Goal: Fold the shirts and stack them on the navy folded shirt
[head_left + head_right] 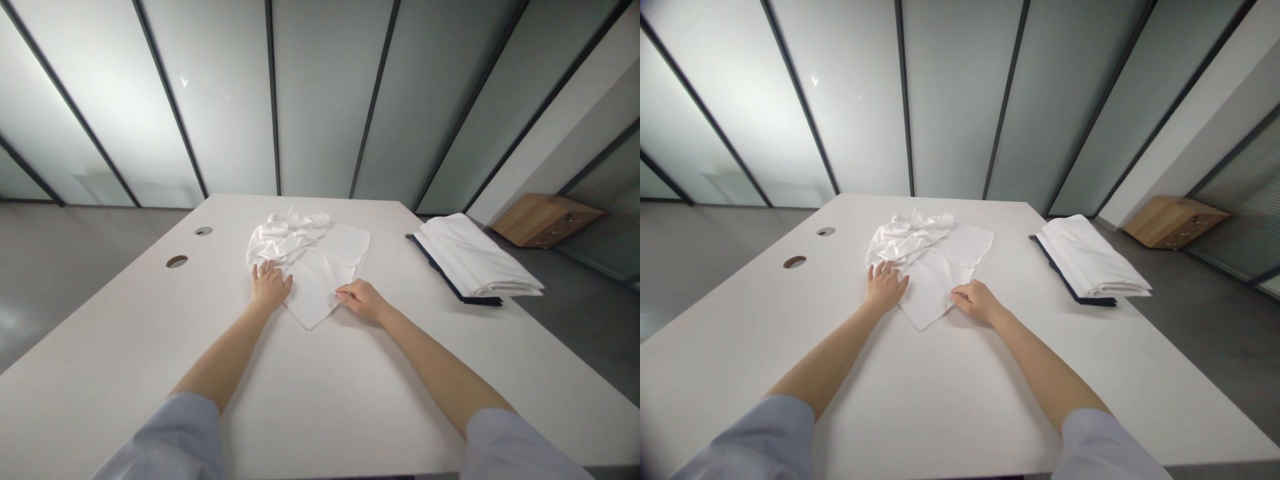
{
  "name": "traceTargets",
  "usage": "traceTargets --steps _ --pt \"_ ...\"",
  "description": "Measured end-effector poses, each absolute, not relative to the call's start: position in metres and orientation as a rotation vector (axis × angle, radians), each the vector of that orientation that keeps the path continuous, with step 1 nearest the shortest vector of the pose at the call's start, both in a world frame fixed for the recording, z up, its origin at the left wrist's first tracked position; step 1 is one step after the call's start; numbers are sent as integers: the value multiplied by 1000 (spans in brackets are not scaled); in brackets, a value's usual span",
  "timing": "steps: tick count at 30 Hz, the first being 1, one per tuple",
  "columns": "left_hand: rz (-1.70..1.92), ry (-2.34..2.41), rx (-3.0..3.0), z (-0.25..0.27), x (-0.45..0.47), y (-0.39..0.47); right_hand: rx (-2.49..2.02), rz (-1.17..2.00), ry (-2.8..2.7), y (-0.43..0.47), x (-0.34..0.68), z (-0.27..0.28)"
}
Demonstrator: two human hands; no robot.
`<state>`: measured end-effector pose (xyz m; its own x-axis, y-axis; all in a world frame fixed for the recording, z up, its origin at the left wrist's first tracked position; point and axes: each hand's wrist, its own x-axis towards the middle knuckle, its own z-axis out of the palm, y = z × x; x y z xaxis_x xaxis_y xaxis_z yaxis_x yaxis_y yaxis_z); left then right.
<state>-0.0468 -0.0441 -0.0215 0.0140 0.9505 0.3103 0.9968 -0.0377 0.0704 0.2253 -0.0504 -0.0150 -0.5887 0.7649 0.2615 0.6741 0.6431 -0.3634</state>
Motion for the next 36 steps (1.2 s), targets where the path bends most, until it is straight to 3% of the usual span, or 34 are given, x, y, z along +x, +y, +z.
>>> traceTargets --steps 4,9,20,24,29,36 --pt "-224 -2144 -2174 -26 -43 -45 -1033 239 -2353 -45 227 -26" --pt "-113 -2142 -2356 -31 -41 -47 -1312 63 -2071 -21 249 -37" --pt "-220 -1527 -2968 -21 -52 -44 -1691 -61 -2067 -5 284 -39" --pt "-220 -1712 -2845 -17 -55 -43 -1906 6 -2240 -11 280 -37" --pt "-175 -2243 -2287 -22 -56 -39 -2066 -47 -2361 -33 255 -11" --pt "-150 -2293 -2173 -28 -60 -37 -2077 -67 -2226 -42 240 6"
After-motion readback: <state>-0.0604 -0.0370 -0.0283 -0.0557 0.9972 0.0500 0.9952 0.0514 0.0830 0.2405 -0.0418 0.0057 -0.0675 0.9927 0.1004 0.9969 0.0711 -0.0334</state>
